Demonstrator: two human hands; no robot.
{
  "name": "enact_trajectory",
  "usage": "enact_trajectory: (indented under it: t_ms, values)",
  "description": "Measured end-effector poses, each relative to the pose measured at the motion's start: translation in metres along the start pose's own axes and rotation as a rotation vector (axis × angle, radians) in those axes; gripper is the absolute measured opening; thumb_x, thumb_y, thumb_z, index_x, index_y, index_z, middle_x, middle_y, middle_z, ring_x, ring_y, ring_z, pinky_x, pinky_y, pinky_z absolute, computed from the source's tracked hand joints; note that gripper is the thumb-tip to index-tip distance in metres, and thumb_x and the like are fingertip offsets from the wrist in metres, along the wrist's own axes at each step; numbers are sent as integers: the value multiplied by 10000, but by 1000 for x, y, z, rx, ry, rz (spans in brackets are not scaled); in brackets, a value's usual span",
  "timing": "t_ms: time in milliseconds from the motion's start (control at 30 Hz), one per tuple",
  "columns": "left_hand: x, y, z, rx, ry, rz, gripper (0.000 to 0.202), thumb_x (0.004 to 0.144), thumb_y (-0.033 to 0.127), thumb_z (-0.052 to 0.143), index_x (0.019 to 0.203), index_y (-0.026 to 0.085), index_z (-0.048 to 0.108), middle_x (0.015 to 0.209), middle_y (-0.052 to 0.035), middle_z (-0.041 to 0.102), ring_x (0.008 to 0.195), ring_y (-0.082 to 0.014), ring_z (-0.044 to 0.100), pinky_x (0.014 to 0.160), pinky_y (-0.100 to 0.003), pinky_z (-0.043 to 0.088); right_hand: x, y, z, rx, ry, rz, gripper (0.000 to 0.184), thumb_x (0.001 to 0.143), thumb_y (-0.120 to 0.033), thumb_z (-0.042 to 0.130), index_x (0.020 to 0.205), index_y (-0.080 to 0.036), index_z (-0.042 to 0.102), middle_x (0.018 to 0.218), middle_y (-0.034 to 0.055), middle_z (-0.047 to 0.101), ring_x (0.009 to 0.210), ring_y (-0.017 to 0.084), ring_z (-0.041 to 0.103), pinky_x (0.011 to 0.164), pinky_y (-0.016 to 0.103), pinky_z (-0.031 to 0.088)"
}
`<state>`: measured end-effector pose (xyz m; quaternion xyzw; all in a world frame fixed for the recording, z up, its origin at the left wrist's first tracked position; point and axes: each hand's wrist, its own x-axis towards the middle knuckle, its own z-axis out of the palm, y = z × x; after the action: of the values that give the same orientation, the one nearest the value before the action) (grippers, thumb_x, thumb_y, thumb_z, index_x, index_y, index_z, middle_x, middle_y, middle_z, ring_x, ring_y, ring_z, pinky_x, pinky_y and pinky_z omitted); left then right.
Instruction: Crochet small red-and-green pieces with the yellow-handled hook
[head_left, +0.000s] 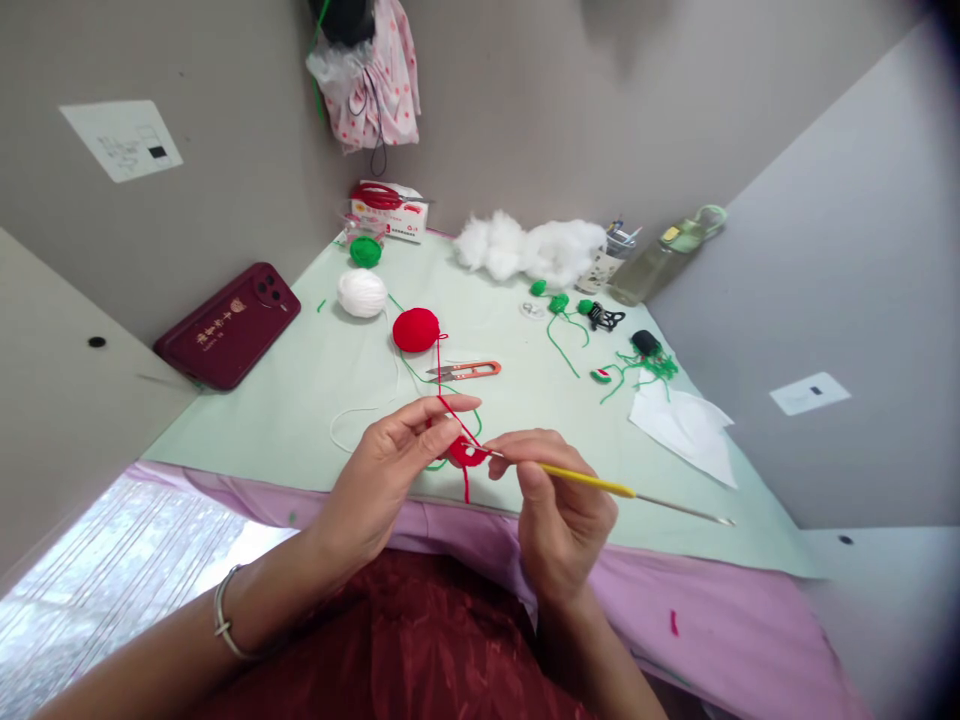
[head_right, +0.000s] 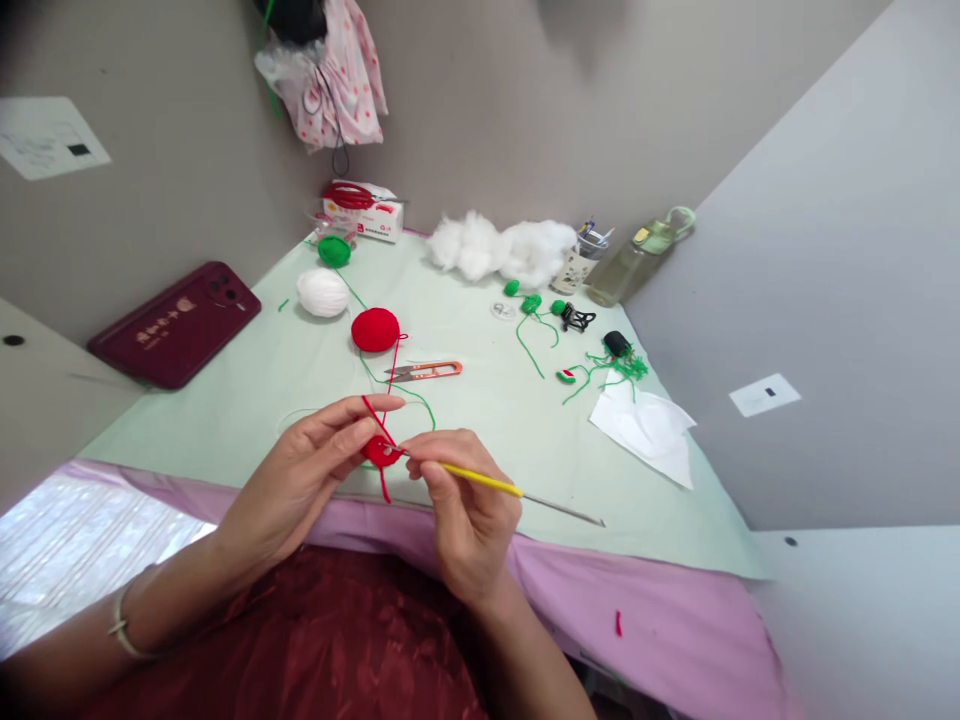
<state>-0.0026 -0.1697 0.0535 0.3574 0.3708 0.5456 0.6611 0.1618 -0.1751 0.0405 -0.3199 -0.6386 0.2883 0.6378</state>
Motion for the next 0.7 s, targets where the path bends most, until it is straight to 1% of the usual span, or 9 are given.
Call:
enact_trajectory:
  t_ms: [100, 167, 267, 433, 567, 700]
  values:
    - [-2, 0, -2, 0, -41, -23, 344, 839, 318, 878, 1177, 298, 815, 852, 22, 658, 849, -125, 592, 859, -248, 485, 0, 0, 0, -46, 15, -21, 233, 1026, -133, 578, 1062, -253, 774, 922, 35, 777, 756, 163, 682, 676, 324, 579]
    - [-3, -1, -4, 19, -70, -35, 405, 834, 273, 881, 1226, 310, 791, 888, 20, 676, 885, -131, 613, 891, -257, 496, 0, 0, 0, -52, 21, -29, 229, 1026, -135, 577, 1061, -252, 771, 916, 33, 773, 753, 162, 681, 674, 325, 579]
    - [-3, -3, -6, 59, -73, -23, 395, 867, 254, 847, 1253, 302, 777, 892, 21, 681, 878, -128, 623, 895, -255, 498, -1, 0, 0, -52, 16, -33, 233, 1026, -125, 574, 1052, -247, 771, 898, 29, 764, 761, 162, 690, 681, 321, 579]
    - [-1, -3, -6, 109, -59, 14, 397, 867, 256, 841, 1259, 278, 779, 842, 25, 664, 826, -136, 634, 848, -261, 517, -1, 0, 0, -62, -2, -63, 242, 1022, -107, 570, 1069, -243, 765, 878, 31, 760, 801, 176, 707, 726, 340, 584]
    - [-1, 0, -5, 137, -51, 19, 383, 859, 273, 848, 1236, 255, 786, 814, 25, 657, 801, -137, 633, 826, -261, 522, -2, 0, 0, -63, -3, -86, 229, 1023, -117, 574, 1063, -240, 762, 862, 34, 760, 799, 186, 710, 723, 355, 591]
    - [-1, 1, -5, 168, -56, 28, 313, 869, 278, 841, 1179, 254, 799, 797, 37, 647, 790, -121, 626, 822, -242, 510, -2, 0, -2, -93, -14, -87, 227, 1020, -116, 574, 1066, -244, 757, 871, 36, 764, 810, 192, 720, 727, 367, 599]
